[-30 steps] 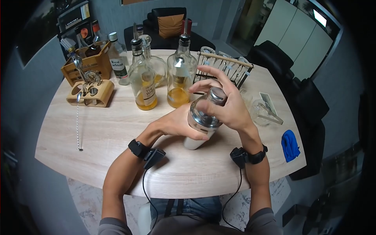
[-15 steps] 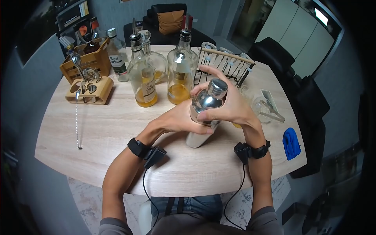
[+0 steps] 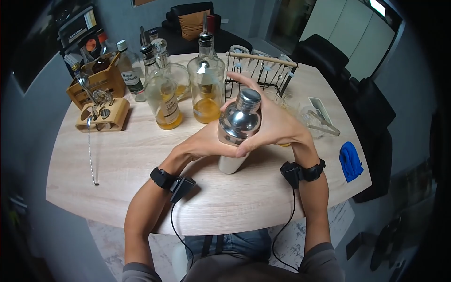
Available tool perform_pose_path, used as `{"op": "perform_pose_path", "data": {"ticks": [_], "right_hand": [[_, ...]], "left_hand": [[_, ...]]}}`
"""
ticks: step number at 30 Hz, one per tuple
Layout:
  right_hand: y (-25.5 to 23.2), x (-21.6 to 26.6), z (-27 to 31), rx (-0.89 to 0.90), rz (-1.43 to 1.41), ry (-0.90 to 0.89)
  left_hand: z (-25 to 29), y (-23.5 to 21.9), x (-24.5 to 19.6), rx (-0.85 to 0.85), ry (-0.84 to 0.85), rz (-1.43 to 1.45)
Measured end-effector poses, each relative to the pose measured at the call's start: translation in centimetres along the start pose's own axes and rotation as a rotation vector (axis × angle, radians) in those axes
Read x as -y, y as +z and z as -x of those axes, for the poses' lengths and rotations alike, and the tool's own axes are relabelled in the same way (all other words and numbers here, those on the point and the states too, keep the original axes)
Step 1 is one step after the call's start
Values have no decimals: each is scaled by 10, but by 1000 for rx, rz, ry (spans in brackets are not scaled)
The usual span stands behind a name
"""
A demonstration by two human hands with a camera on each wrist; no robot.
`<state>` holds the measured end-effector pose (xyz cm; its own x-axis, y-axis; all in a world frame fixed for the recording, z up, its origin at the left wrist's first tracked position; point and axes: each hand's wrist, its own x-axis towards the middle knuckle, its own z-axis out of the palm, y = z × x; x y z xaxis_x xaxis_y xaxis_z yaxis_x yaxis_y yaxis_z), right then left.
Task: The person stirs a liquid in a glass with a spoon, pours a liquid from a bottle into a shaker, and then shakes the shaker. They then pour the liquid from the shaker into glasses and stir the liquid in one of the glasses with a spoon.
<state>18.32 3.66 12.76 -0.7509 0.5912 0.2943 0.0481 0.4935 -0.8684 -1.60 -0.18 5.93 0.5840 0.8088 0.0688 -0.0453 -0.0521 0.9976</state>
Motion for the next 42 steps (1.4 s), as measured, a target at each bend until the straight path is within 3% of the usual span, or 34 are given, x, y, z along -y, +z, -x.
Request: {"op": "perform_pose_path", "data": {"ticks": [5,11,19,22,24,25,28,33,35,38,40,42], "right_hand": [[4,-2,-4,8,-8,48],[3,-10,-6,83,2,-28],[1,-8,-5,139,-46,-29],[1,-8,-5,114,-181,-132],[0,-10,-9,23,-227,-126],[3,-11,-13,-21,-283,-209],[2,9,-7,56,-241,-60],[15,13,-8,-89,-297,-16],[14,9,-7,22,-270,-76],[19,14,-6,61,-272,-119],[18,15,-6,106,-283,-127],[16,13,-7,151,-296,-134]], "left_hand": [[1,-1,4,-43,-17,14],[2,0,3,-28,63,-57],[2,-4,4,50,86,-77],[1,2,2,33,123,-78],[-2,2,4,62,113,-76],[-3,2,5,94,102,-78],[-6,0,13,123,114,-150],[-1,4,5,76,113,-171],[2,4,4,67,144,-196],[10,2,-2,90,101,-300],[9,-3,-3,183,-41,-337],[10,-3,-3,171,-14,-343]]}}
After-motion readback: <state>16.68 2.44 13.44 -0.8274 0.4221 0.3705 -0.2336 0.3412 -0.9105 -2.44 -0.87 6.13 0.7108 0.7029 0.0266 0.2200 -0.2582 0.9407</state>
